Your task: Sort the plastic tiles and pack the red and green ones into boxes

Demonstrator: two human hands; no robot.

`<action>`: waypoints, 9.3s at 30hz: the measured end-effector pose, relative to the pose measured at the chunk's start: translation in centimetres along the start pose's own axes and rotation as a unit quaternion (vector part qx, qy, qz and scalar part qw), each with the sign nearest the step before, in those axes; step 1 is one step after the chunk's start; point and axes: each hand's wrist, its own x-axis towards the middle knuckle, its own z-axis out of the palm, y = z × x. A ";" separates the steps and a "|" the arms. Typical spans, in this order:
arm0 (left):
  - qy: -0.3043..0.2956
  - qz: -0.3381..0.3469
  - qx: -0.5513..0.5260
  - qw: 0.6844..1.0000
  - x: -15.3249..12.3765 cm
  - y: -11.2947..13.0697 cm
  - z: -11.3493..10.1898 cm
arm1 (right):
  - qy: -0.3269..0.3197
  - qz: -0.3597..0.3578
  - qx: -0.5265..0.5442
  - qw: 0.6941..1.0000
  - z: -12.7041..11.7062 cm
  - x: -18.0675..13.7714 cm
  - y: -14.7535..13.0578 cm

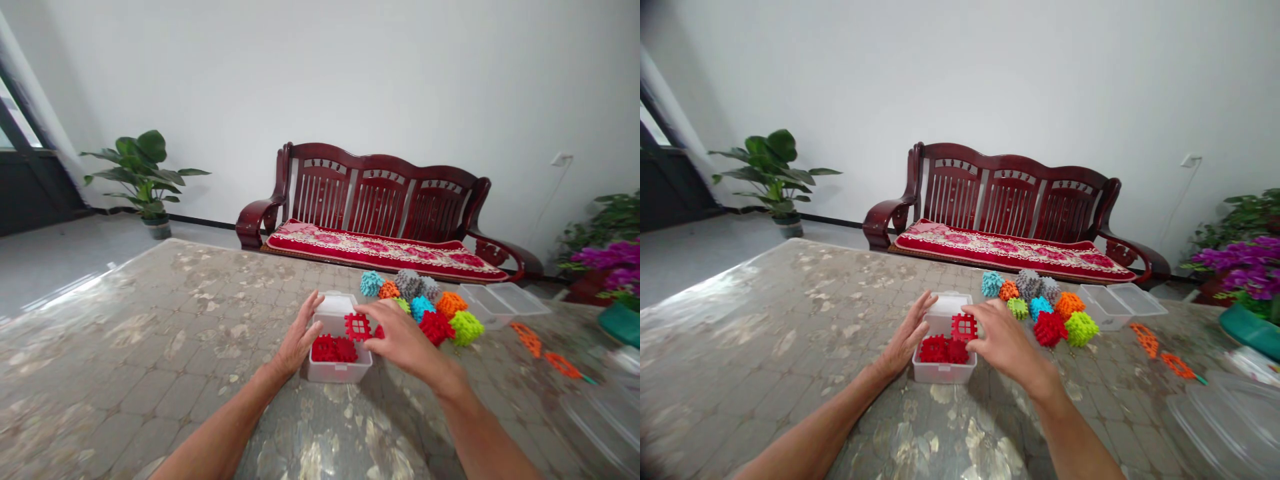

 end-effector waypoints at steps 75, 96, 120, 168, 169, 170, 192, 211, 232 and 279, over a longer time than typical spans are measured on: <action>-0.006 0.015 -0.022 1.000 0.0 0.0 0.0 | 0.063 0.110 -0.041 0.991 0.9 -1.6 4.7; -0.006 0.017 -0.011 1.000 0.0 0.1 0.0 | 0.092 0.055 -0.034 0.994 0.7 -1.0 4.5; -0.005 0.012 -0.009 1.000 0.1 0.0 -0.1 | 0.144 0.225 -0.216 0.939 -0.7 -3.9 14.6; 0.002 0.003 -0.022 1.000 0.0 0.7 0.0 | -0.059 0.085 -0.027 0.994 -0.8 -5.7 12.5; 0.003 0.002 -0.023 1.000 0.0 0.7 0.0 | -0.056 0.083 -0.020 0.995 -0.4 -5.9 12.5; 0.005 0.001 -0.024 1.000 0.0 0.8 0.0 | -0.044 0.086 -0.015 0.995 -0.1 -6.1 12.6; 0.002 0.002 -0.044 0.999 0.0 0.3 0.1 | -0.016 0.132 -0.045 0.990 4.3 -9.2 12.0; 0.001 0.003 -0.038 0.999 0.1 0.1 0.1 | 0.008 0.192 -0.108 0.975 5.6 -9.4 11.1; -0.001 0.003 -0.039 0.999 0.2 0.1 0.1 | 0.022 0.181 0.048 0.982 1.9 -7.6 11.8; -0.005 0.024 -0.027 0.999 0.1 0.1 0.2 | -0.011 -0.069 -0.136 0.988 4.3 1.7 -1.6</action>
